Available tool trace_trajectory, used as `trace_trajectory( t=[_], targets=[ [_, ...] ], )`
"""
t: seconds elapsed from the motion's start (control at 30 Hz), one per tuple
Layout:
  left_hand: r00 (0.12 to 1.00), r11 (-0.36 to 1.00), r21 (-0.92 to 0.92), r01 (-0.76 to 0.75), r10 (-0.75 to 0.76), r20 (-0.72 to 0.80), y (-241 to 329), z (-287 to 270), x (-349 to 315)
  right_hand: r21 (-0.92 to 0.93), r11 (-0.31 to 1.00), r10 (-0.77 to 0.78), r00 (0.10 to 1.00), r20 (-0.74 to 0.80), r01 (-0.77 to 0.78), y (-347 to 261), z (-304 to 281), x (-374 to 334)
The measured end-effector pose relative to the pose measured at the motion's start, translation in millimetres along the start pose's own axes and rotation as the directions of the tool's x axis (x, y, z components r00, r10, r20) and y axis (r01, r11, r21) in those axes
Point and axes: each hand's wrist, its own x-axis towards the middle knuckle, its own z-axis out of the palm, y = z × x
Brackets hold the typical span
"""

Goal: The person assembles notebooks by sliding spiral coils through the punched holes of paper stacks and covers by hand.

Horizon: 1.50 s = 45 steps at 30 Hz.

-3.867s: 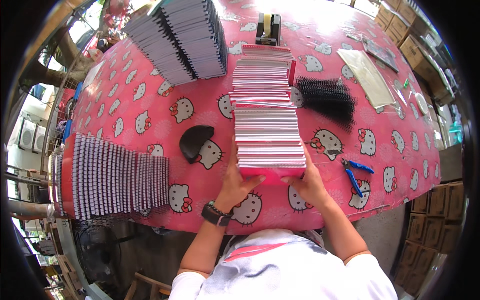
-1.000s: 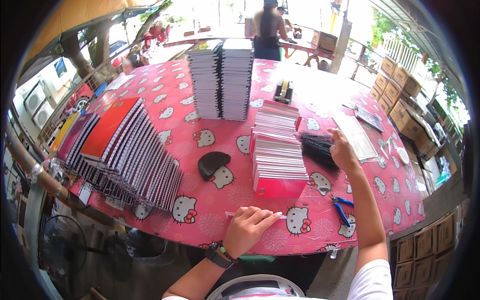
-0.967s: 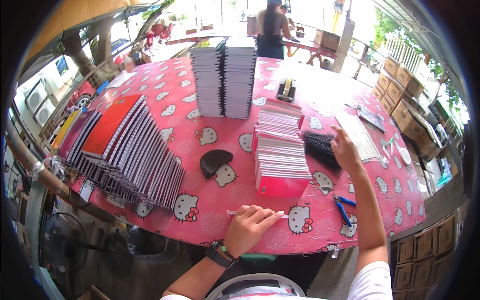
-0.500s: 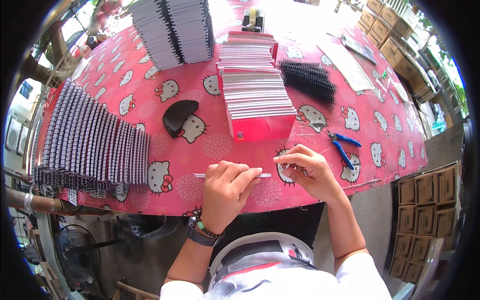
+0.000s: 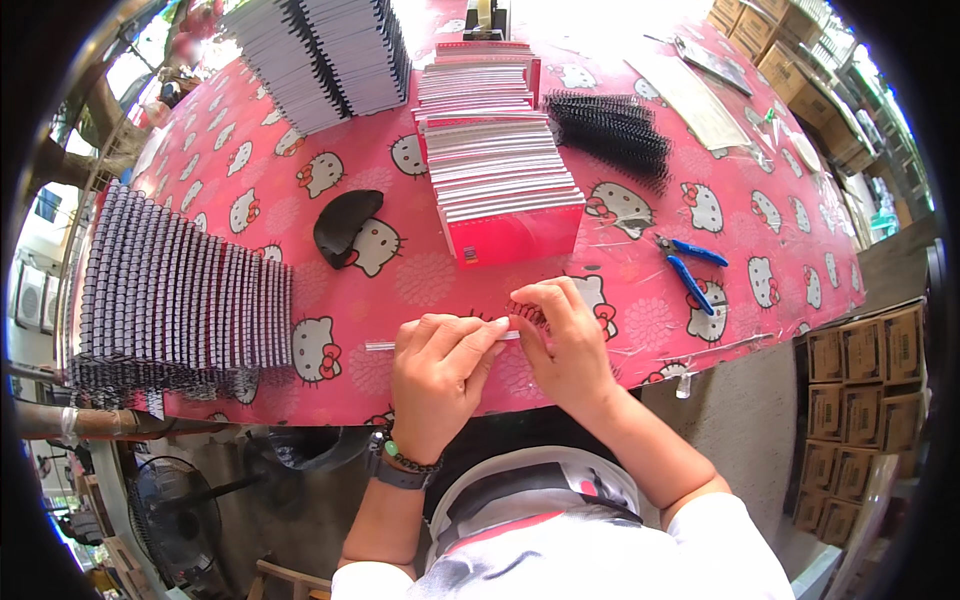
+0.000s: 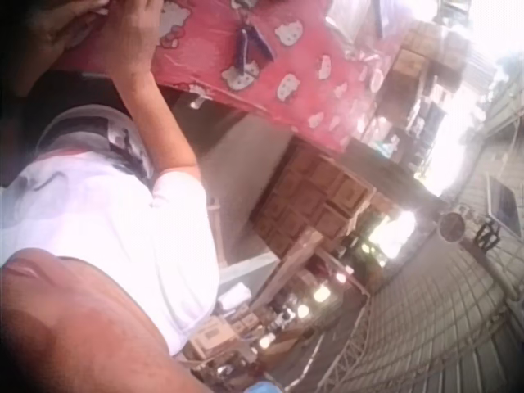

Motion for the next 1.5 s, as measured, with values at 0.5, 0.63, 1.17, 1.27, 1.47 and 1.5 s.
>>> trace_trajectory(
  t=[0.5, 0.63, 1.17, 1.27, 1.47, 1.5],
  targets=[
    [1.000, 0.995, -0.096, -0.008, 0.007, -0.008, -0.1, -1.3, -2.0, 0.173, 0.972, -0.217, 0.880, 0.422, 0.157, 6.7, -46.9, 23.3],
    [1.000, 0.997, -0.078, 0.007, -0.008, -0.005, 0.3, 1.5, -2.2, 0.085, 0.991, -0.136, 0.805, 0.578, 0.106, 10.1, -54.8, 22.9],
    [0.995, 0.986, 0.138, -0.096, 0.093, 0.023, 7.0, 13.1, -11.5, -0.053, 0.775, -0.436, 0.593, 0.677, 0.630, -41.3, 101.3, 180.9],
    [0.982, 0.972, 0.137, -0.189, 0.188, 0.023, -0.6, 21.4, -12.1, -0.153, 0.644, -0.389, 0.493, 0.778, 0.749, 4.5, 173.6, 206.6],
    [0.981, 0.990, 0.017, -0.140, 0.141, -0.131, 4.1, 20.4, -14.9, -0.025, 0.796, -0.316, 0.451, 0.835, 0.604, -21.4, 164.8, 219.5],
    [0.982, 0.985, 0.081, -0.150, 0.158, -0.104, 0.6, 20.7, -15.5, -0.020, 0.834, -0.366, 0.580, 0.728, 0.551, -38.4, 146.5, 206.8]
  ],
)
